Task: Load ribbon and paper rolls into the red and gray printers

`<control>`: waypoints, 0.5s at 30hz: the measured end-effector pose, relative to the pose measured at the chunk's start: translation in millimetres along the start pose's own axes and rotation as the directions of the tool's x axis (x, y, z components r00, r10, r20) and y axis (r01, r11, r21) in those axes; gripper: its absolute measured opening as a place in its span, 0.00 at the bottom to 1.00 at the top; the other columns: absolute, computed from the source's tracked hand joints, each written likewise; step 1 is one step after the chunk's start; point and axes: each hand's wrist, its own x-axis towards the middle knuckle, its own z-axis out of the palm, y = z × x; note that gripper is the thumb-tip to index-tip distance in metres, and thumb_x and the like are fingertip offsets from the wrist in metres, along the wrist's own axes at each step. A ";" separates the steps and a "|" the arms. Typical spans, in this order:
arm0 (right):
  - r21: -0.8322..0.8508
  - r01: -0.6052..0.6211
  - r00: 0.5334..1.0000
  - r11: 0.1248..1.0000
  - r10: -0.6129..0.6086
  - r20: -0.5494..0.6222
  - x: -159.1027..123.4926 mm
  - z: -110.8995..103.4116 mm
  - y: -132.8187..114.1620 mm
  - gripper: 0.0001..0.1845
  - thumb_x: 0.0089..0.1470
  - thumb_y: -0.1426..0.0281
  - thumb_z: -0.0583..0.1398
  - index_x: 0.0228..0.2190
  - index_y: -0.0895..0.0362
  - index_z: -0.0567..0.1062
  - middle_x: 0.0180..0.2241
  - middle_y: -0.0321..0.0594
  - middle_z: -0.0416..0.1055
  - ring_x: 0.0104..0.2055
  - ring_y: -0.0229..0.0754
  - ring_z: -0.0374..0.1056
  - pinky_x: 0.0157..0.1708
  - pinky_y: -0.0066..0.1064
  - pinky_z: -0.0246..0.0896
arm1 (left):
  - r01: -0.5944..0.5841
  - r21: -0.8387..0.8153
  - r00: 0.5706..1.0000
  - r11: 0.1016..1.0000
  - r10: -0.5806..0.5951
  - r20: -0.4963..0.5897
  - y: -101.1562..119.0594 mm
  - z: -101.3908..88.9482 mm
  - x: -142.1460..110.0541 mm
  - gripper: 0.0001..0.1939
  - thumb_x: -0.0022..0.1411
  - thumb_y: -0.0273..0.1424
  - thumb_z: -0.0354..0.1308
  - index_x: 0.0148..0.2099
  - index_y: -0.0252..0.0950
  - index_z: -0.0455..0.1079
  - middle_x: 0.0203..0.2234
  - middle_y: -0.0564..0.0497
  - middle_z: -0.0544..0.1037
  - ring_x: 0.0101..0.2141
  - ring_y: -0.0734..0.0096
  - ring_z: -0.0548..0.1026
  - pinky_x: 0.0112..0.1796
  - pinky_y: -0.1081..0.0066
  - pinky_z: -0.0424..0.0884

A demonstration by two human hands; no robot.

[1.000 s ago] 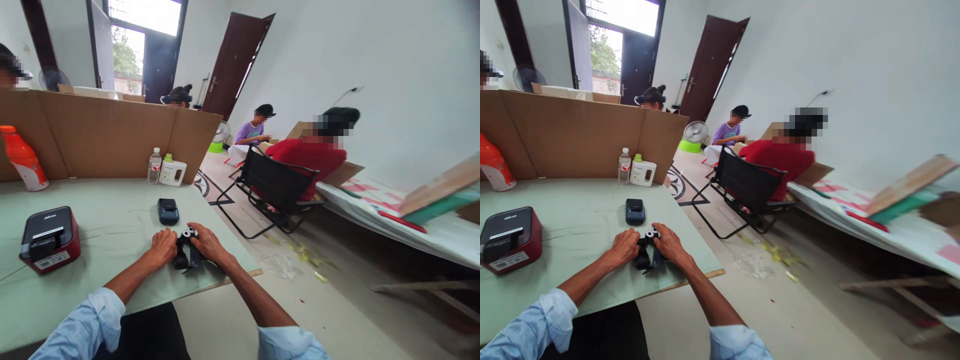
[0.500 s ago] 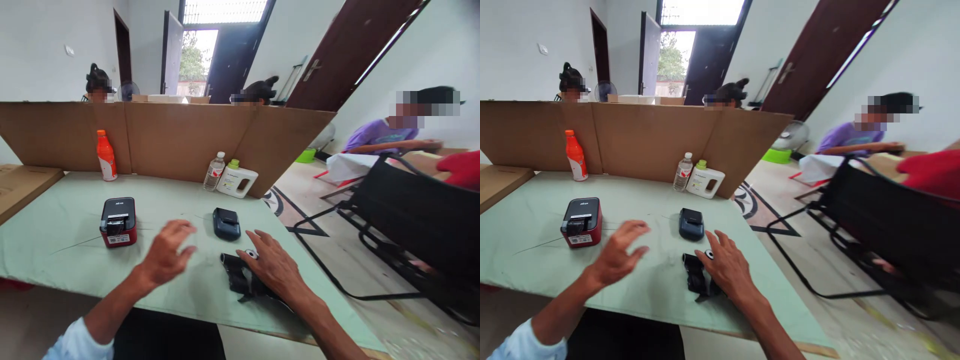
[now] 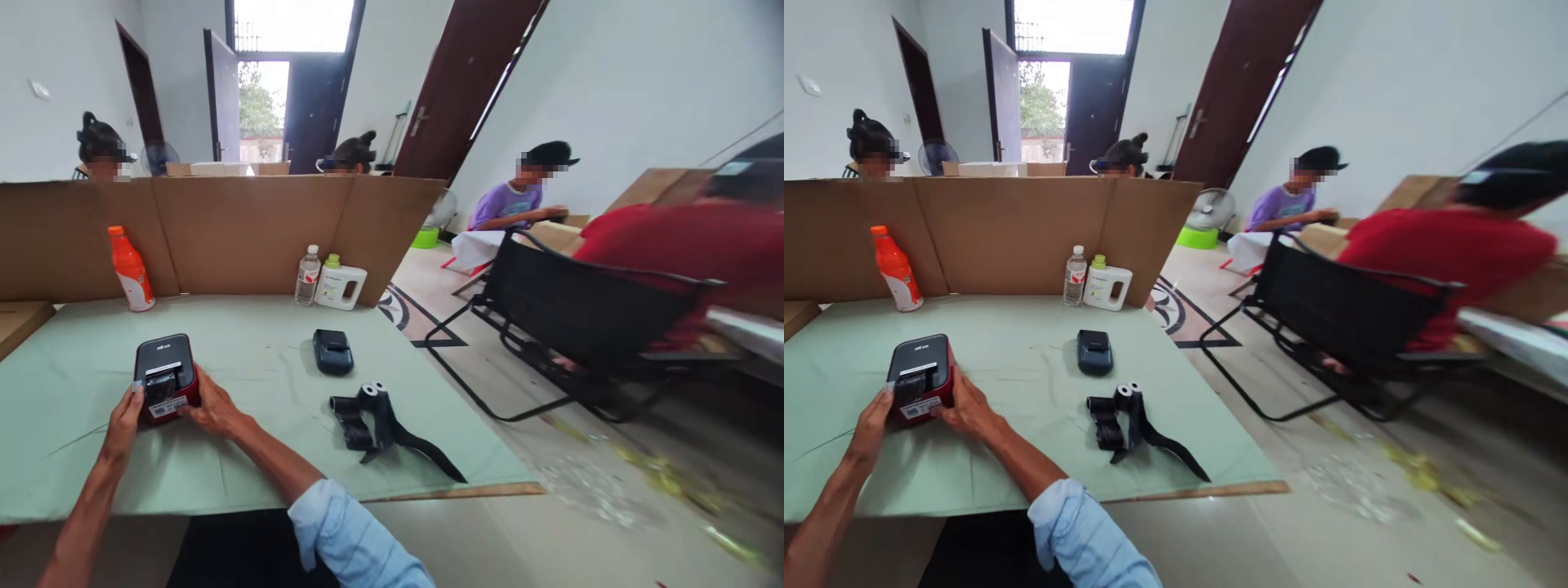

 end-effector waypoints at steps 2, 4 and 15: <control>0.013 -0.020 0.997 1.000 0.021 -0.074 -11.5 1.9 -0.5 0.49 0.53 0.68 0.70 0.69 0.48 0.55 0.63 0.43 0.69 0.62 0.55 0.68 0.62 0.48 0.63 | -0.018 -0.001 0.998 1.000 0.018 0.055 5.5 8.2 -7.4 0.47 0.50 0.68 0.61 0.56 0.33 0.75 0.53 0.42 0.81 0.61 0.46 0.72 0.64 0.53 0.64; 0.009 -0.020 0.989 1.000 0.021 -0.149 -32.7 -6.1 2.8 0.47 0.54 0.69 0.70 0.69 0.47 0.56 0.63 0.44 0.68 0.64 0.55 0.66 0.64 0.48 0.62 | -0.045 0.004 0.992 0.999 0.044 0.121 12.2 20.5 -17.0 0.46 0.50 0.67 0.61 0.57 0.35 0.75 0.54 0.43 0.80 0.61 0.45 0.71 0.63 0.54 0.65; -0.027 -0.034 0.950 0.999 0.024 -0.311 -133.8 -80.5 37.0 0.39 0.61 0.63 0.64 0.69 0.51 0.57 0.61 0.47 0.71 0.61 0.55 0.68 0.61 0.48 0.65 | -0.144 -0.075 0.781 0.987 0.160 0.604 13.3 111.5 -62.7 0.47 0.56 0.40 0.69 0.73 0.39 0.55 0.63 0.41 0.72 0.61 0.49 0.72 0.62 0.50 0.68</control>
